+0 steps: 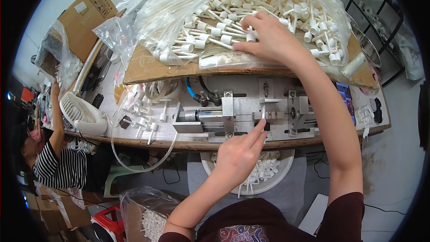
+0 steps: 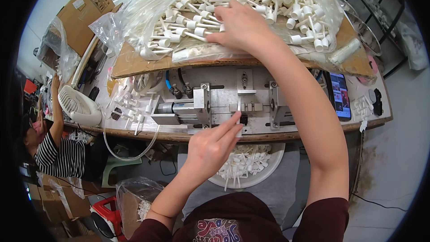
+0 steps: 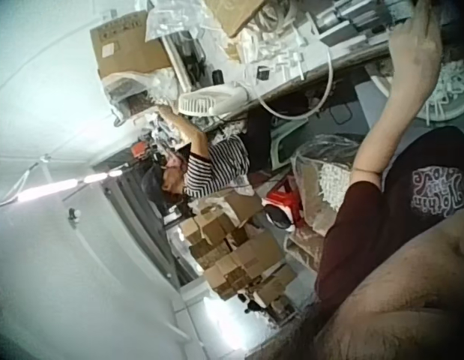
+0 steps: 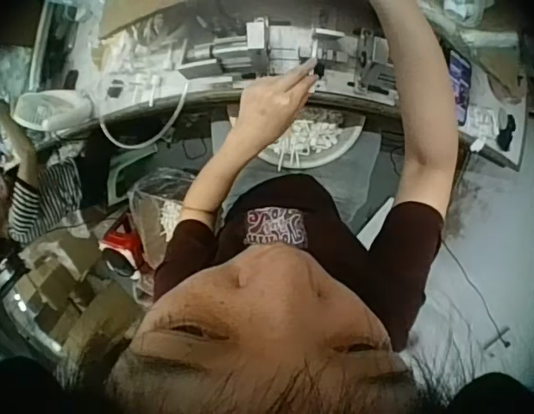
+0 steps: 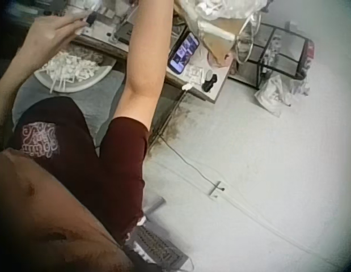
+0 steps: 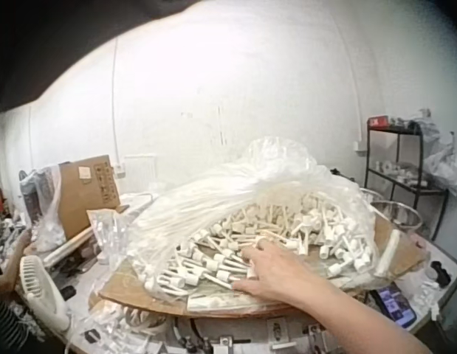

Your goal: Assembling plastic spray bottle components using a pneumatic assembly press.

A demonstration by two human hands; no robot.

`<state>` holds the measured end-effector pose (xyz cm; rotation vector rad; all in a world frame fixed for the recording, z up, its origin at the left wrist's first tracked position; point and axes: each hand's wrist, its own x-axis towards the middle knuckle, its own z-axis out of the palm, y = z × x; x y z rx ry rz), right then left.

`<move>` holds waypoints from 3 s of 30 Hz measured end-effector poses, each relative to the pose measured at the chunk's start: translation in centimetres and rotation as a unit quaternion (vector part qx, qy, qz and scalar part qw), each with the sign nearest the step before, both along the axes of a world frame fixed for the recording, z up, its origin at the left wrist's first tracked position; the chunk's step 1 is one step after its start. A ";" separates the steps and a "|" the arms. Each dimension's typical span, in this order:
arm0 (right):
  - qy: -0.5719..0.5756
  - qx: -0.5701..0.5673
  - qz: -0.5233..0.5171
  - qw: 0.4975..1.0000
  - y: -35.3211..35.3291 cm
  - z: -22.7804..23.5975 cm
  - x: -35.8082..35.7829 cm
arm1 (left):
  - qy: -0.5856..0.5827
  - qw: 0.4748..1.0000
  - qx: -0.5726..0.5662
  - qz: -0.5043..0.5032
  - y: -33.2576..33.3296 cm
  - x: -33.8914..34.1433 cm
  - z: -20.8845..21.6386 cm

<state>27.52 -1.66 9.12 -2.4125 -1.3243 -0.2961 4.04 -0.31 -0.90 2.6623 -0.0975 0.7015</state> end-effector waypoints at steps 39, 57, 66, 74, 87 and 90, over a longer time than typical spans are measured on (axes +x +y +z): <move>0.151 0.297 0.128 0.934 -13.6 -6.9 -14.6 | 0.120 0.506 -0.841 -0.151 -0.8 0.0 0.8; -0.048 0.121 0.093 0.987 -13.4 -10.5 -14.5 | 0.040 0.703 -0.710 0.017 0.3 -4.0 1.1; -0.104 0.068 0.074 0.989 -12.8 -9.3 -14.0 | -0.006 0.748 -0.663 0.027 0.6 -4.1 0.6; 0.089 0.215 0.145 0.962 -13.7 -7.4 -14.8 | 0.013 0.760 -0.648 0.052 0.4 -4.3 0.1; 0.033 0.152 0.124 0.980 -14.6 -9.5 -14.0 | -0.004 0.749 -0.661 0.046 0.1 -4.6 0.6; -0.038 0.050 0.100 0.993 -14.3 -9.3 -14.4 | -0.034 0.753 -0.656 0.041 -0.1 -4.5 1.3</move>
